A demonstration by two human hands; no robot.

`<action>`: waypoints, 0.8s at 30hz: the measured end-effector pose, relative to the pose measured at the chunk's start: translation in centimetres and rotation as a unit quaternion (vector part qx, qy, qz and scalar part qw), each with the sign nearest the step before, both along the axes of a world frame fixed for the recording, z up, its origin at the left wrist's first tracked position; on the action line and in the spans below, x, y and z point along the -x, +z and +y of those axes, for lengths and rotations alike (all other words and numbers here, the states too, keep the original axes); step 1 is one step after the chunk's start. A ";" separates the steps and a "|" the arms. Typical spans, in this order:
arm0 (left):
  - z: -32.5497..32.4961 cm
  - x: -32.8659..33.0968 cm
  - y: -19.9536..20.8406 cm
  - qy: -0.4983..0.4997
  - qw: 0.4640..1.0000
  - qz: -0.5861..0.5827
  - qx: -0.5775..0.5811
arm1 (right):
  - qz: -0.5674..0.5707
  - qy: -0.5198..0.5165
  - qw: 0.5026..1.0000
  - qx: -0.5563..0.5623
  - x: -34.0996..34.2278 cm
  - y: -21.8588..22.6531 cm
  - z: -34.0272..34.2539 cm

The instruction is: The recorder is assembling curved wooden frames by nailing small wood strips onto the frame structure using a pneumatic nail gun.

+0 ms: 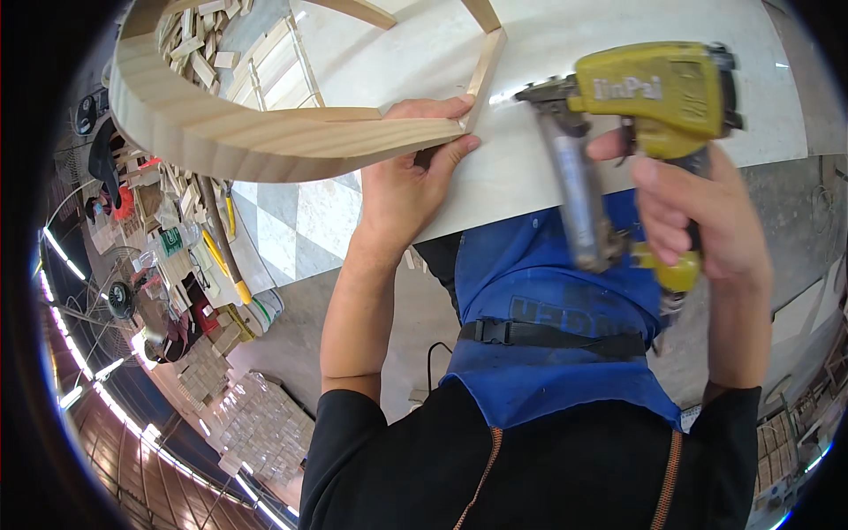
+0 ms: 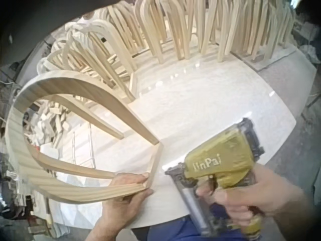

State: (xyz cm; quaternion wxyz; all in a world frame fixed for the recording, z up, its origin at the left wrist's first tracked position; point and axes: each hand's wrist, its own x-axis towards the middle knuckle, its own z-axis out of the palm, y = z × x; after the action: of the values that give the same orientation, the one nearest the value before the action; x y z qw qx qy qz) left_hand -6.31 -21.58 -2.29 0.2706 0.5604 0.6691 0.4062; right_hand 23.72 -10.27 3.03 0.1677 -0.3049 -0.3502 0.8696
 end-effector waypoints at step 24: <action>14.6 -2.0 4.0 0.007 0.970 -0.207 0.124 | -0.266 0.159 0.371 -0.875 -0.7 -2.0 9.0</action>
State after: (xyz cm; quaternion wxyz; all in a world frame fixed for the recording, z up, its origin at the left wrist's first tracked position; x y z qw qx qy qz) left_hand -4.30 -6.96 1.71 0.4677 0.4217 0.6474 0.4293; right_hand 24.39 -1.30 1.03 0.0979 -0.1422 -0.9842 -0.0381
